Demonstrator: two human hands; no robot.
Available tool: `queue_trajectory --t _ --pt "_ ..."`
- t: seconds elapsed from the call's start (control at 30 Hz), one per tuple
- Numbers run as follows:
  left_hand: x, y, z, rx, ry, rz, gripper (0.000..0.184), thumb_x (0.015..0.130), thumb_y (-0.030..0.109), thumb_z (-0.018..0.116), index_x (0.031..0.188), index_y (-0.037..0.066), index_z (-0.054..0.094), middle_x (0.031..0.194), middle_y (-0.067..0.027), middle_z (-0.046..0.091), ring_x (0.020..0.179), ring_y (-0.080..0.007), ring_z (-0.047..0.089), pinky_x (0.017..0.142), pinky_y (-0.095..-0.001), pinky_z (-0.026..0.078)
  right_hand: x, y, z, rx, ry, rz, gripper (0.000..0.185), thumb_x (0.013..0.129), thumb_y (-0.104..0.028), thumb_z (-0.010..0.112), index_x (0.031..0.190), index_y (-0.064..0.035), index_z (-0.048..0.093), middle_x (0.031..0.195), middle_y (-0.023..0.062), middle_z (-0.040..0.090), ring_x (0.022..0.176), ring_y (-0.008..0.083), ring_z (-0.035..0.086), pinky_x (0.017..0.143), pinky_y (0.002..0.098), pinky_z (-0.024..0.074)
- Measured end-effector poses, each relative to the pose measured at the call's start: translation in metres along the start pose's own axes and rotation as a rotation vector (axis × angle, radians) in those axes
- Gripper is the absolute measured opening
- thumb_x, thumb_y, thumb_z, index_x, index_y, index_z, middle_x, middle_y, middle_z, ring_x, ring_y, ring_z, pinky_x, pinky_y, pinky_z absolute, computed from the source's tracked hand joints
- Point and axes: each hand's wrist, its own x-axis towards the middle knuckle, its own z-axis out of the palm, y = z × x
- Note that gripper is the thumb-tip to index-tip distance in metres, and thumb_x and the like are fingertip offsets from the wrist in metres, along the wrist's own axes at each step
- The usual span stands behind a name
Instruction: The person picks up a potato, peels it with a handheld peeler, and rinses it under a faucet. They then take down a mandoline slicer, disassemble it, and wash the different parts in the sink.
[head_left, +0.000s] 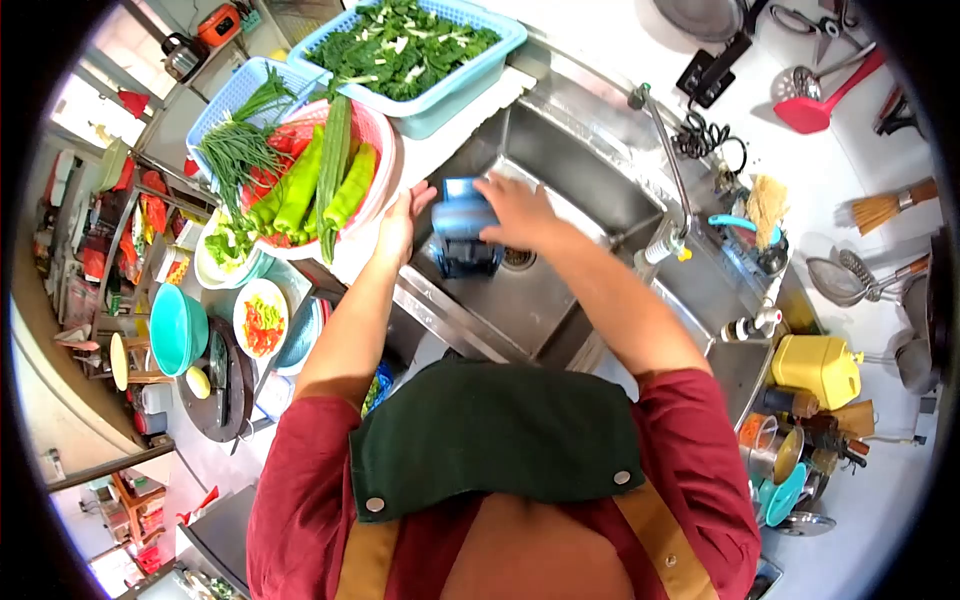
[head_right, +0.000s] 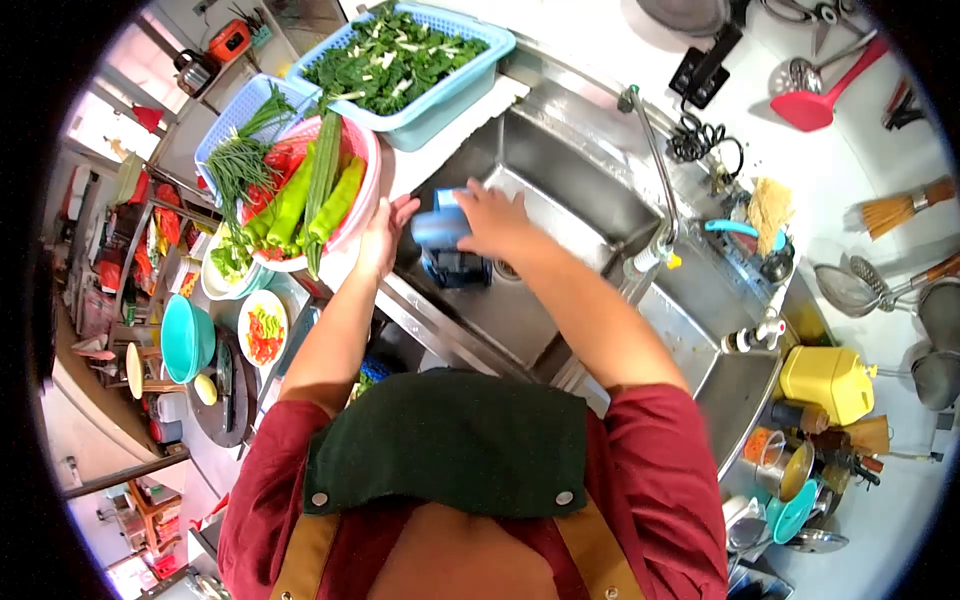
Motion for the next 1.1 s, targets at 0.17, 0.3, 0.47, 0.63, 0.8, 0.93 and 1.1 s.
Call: queue_trajectory --t 0.17,0.3,0.47,0.63,0.8,0.93,1.1 --pt "-0.037 0.000 0.000 0.825 -0.014 0.134 0.036 0.085 0.025 0.047 0.112 0.002 0.045 0.108 -0.0134 0.052 0.102 -0.0203 0.050 0.090 -0.0309 0.037 0.017 0.005 0.053 0.061 -0.116 -0.211 0.083 0.060 -0.041 0.066 0.128 -0.0097 0.029 0.130 0.0158 0.031 0.119 0.0342 0.030 0.098 0.0448 0.0248" --pt "-0.065 0.123 0.073 0.415 -0.295 0.367 0.025 0.078 0.009 0.056 0.102 0.002 0.053 0.101 -0.0105 0.056 0.096 -0.0176 0.053 0.083 -0.0291 0.042 0.021 0.009 0.118 0.268 0.203 -0.267 0.054 0.065 -0.022 0.065 0.111 -0.0072 0.043 0.102 0.0173 0.050 0.088 0.0345 0.052 0.074 0.0432 0.0419" --pt "-0.065 0.347 0.174 0.844 -0.185 1.166 0.023 0.079 0.015 0.055 0.099 0.003 0.056 0.101 -0.0080 0.056 0.089 -0.0142 0.053 0.076 -0.0273 0.043 0.005 0.002 0.114 0.133 0.240 -0.153 0.033 0.065 -0.019 0.066 0.089 -0.0057 0.048 0.090 0.0119 0.050 0.081 0.0308 0.054 0.066 0.0400 0.0443" --pt "-0.016 0.499 0.289 1.087 0.128 1.750 0.044 0.069 0.025 0.063 0.105 0.000 0.051 0.104 -0.0187 0.054 0.098 -0.0326 0.050 0.087 -0.0375 0.038 -0.028 0.011 0.088 0.226 0.396 0.065 0.035 0.064 -0.029 0.069 0.081 -0.0048 0.049 0.084 0.0139 0.052 0.073 0.0319 0.054 0.060 0.0405 0.0434" --pt "-0.033 0.533 0.362 1.438 0.436 1.711 0.065 0.064 0.012 0.066 0.121 0.006 0.035 0.119 -0.0182 0.041 0.110 -0.0312 0.039 0.093 -0.0379 0.032 -0.091 0.025 0.035 0.495 0.633 0.370 0.041 0.060 -0.039 0.070 0.074 -0.0042 0.052 0.072 0.0145 0.055 0.067 0.0307 0.054 0.059 0.0382 0.0434" --pt "-0.004 0.549 0.377 1.740 0.509 1.736 0.060 0.060 0.010 0.070 0.113 0.007 0.042 0.108 -0.0161 0.048 0.099 -0.0310 0.048 0.085 -0.0398 0.039 -0.154 0.033 0.043 0.790 0.640 0.432 0.044 0.057 -0.031 0.073 0.080 -0.0001 0.053 0.077 0.0183 0.056 0.072 0.0303 0.055 0.061 0.0375 0.0430" --pt "-0.016 0.539 0.360 1.837 0.528 1.809 0.056 0.058 0.008 0.073 0.108 0.007 0.047 0.100 -0.0142 0.053 0.092 -0.0300 0.053 0.079 -0.0410 0.044 -0.219 0.047 0.019 0.871 0.655 0.584 0.039 0.058 -0.027 0.073 0.079 -0.0007 0.053 0.073 0.0128 0.055 0.067 0.0234 0.054 0.058 0.0350 0.0428"
